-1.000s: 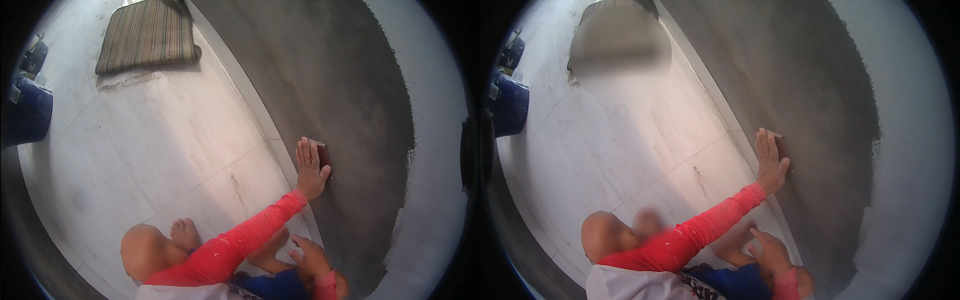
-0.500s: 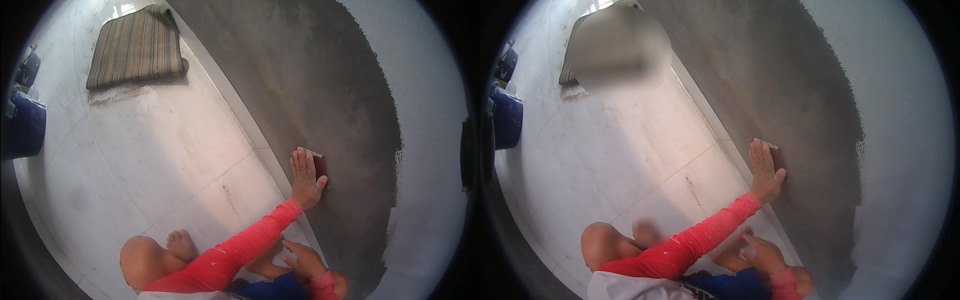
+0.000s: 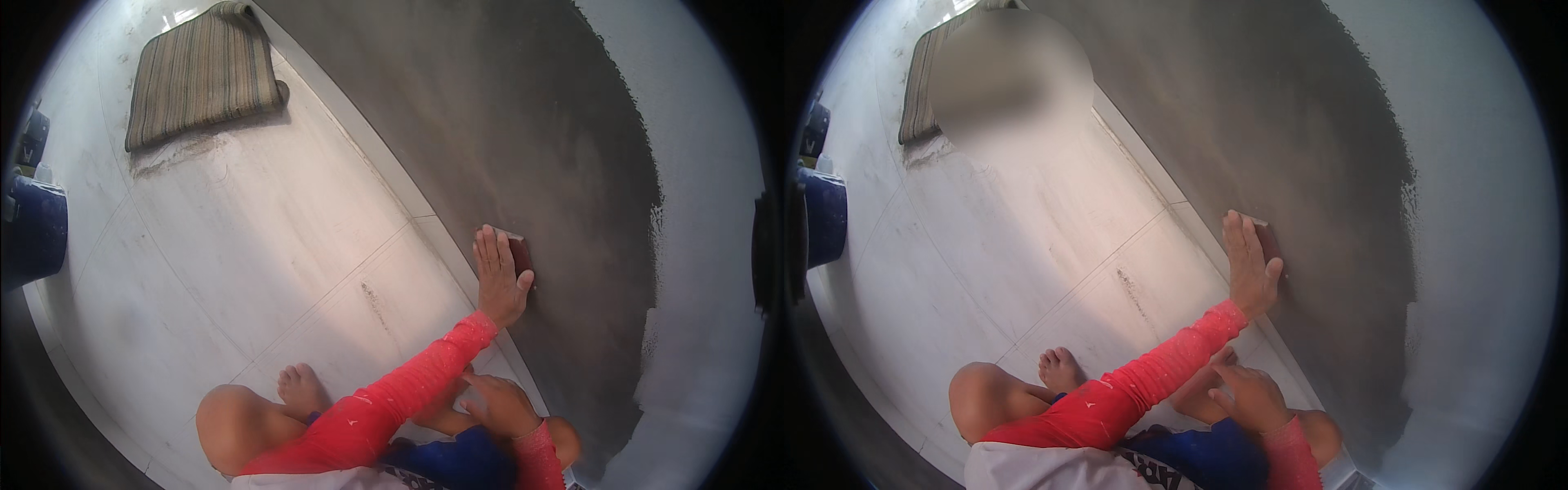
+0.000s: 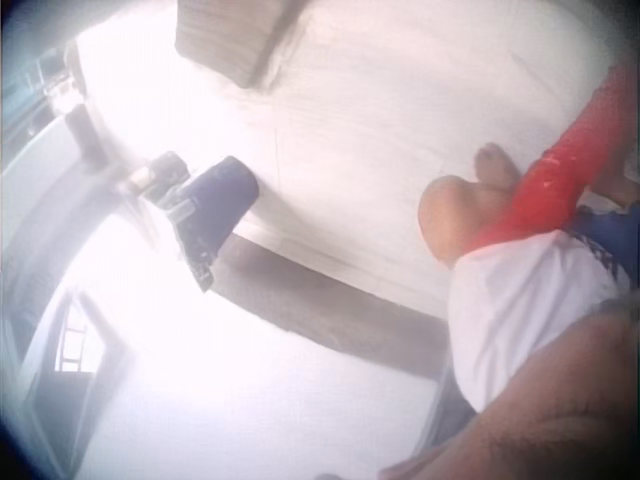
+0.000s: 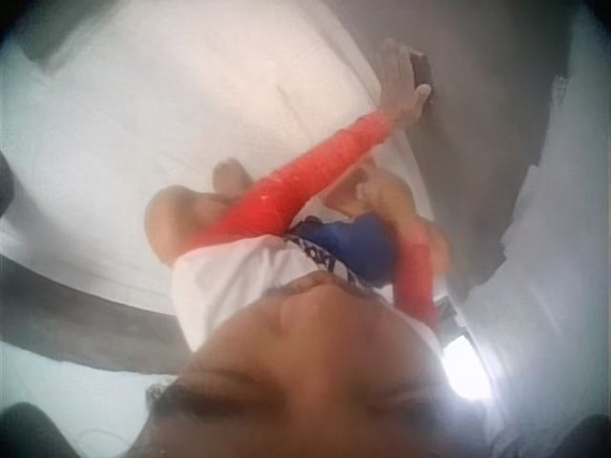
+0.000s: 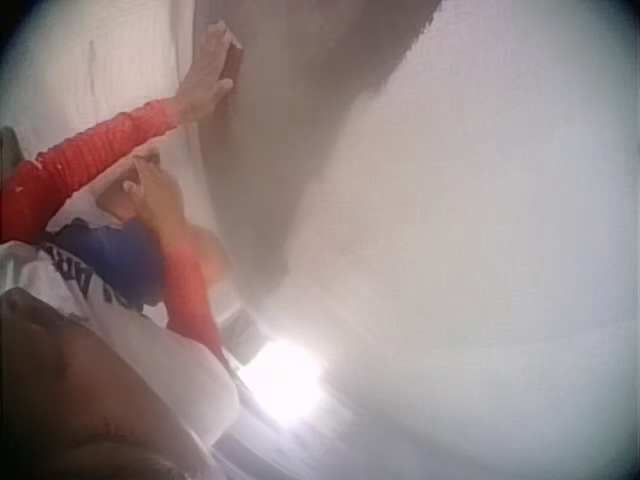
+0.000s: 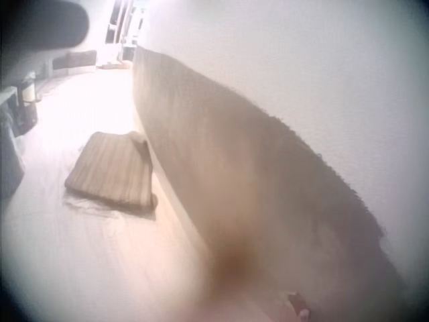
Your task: The person sits on the floor and uses a sanding block to smooth a section of a wall. They move the block back and forth along the lower portion of the wall, gradually covering more area.
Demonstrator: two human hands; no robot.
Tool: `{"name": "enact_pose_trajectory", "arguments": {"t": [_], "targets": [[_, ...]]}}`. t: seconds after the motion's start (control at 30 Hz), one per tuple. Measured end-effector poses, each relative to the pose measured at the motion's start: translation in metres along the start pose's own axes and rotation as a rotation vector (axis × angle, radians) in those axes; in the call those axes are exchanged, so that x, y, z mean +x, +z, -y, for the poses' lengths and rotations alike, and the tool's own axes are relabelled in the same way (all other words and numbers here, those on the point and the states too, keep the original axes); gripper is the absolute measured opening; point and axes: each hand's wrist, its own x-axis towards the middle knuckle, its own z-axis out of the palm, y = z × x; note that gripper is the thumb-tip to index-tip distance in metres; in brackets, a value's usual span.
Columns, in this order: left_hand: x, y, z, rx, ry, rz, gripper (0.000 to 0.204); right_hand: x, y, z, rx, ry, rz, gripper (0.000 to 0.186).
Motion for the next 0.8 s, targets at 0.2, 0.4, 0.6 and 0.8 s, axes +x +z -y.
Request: {"name": "enact_pose_trajectory", "arguments": {"t": [0.2, 0.4, 0.6, 0.8], "targets": [[0.263, -0.097, 0.007, -0.007, -0.111, -0.278, 0.083, -0.024, 0.004, -0.005, 0.108, 0.038, -0.083, 0.048], [0.09, -0.009, -0.024, 0.029, 0.037, -0.14, 0.087, -0.022, 0.026, -0.038, 0.02, 0.04, 0.092, 0.048], [0.128, -0.031, 0.041, 0.137, 0.353, -0.1, 0.089, -0.007, -0.004, -0.001, 0.073, -0.065, -0.152, 0.047], [0.284, -0.121, 0.089, -0.071, 0.011, -0.25, 0.081, -0.034, 0.016, -0.003, 0.117, 0.004, 0.076, 0.047]]}}
